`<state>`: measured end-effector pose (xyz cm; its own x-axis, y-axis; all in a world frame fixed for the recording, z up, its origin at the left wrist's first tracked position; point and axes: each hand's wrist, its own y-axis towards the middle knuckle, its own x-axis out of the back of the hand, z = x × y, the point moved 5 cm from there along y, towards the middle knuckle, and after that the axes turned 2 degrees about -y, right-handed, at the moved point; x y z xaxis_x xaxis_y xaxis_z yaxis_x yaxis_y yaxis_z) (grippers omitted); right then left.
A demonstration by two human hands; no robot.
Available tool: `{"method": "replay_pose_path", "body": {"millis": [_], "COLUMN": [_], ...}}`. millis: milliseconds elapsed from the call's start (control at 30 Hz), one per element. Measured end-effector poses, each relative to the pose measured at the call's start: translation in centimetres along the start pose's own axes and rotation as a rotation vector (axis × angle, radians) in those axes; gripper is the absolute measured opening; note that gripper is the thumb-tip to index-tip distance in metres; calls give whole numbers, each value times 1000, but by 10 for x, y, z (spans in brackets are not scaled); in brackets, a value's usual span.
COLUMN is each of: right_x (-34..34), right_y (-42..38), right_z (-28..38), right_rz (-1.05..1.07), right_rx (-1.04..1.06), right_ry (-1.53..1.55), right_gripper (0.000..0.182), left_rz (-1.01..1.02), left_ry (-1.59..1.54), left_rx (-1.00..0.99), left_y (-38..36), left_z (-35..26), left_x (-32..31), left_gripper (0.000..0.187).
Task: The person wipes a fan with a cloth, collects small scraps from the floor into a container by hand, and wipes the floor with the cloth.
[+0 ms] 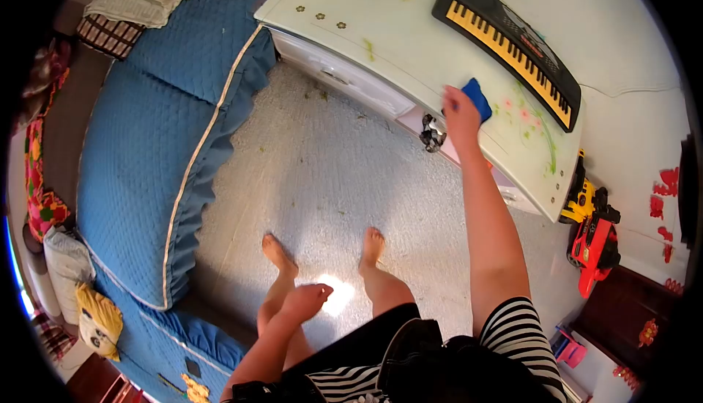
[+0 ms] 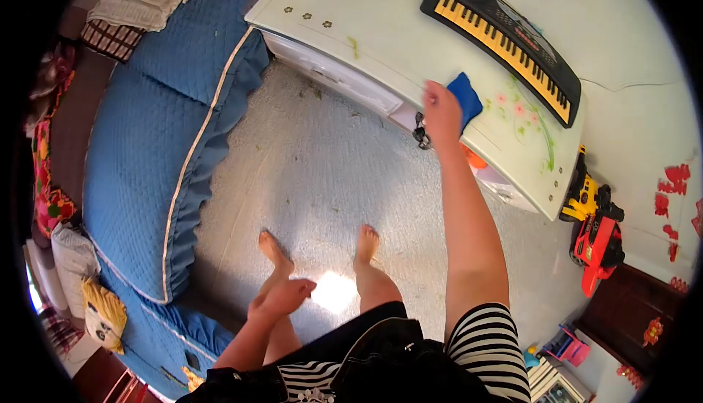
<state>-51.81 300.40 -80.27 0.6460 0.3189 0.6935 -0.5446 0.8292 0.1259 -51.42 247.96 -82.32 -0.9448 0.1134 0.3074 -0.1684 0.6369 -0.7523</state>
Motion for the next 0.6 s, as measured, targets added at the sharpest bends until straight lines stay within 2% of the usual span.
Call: {"method": "replay_pose_path", "body": {"millis": [33,100,167,200,267,333,367,433,500,533,600], "right_x": [-32,-88,-131,-150,-177,-190,-187,-177,-172,-170,-179], "right_y": [12,48,81,99,132,149,149,136,105,82,11], "right_z": [26,50,61,58,51,48,49,48,57,58,64], "right_rz": [87,135,45,74,106,236,248,296,238,184,188], "right_rx": [41,331,498,524,548,745,743,519,529,531,511], "right_ry": [53,-231,-296,-286,-285,-448,-454,-387,-351,-310,-22], "right_gripper": [34,38,39,39,38,35,35,29,25,22,15], "left_rz": [-75,-165,-265,-247,-238,-224,-241,-262,-170,-167,-59], "left_ry": [-122,-276,-387,-458,-753,-887,-956,-1027,-1316,-1308,-1589], "left_rx": [-39,-3,-18,19,-70,-77,-79,-83,-226,-237,-286], "left_y": [26,85,129,144,196,238,257,293,329,345,375], "left_z": [4,34,50,45,81,89,86,82,66,59,43], "left_x": [26,53,83,102,105,117,124,132,134,134,126], "left_gripper": [31,29,30,31,37,38,39,40,41,41,42]}}
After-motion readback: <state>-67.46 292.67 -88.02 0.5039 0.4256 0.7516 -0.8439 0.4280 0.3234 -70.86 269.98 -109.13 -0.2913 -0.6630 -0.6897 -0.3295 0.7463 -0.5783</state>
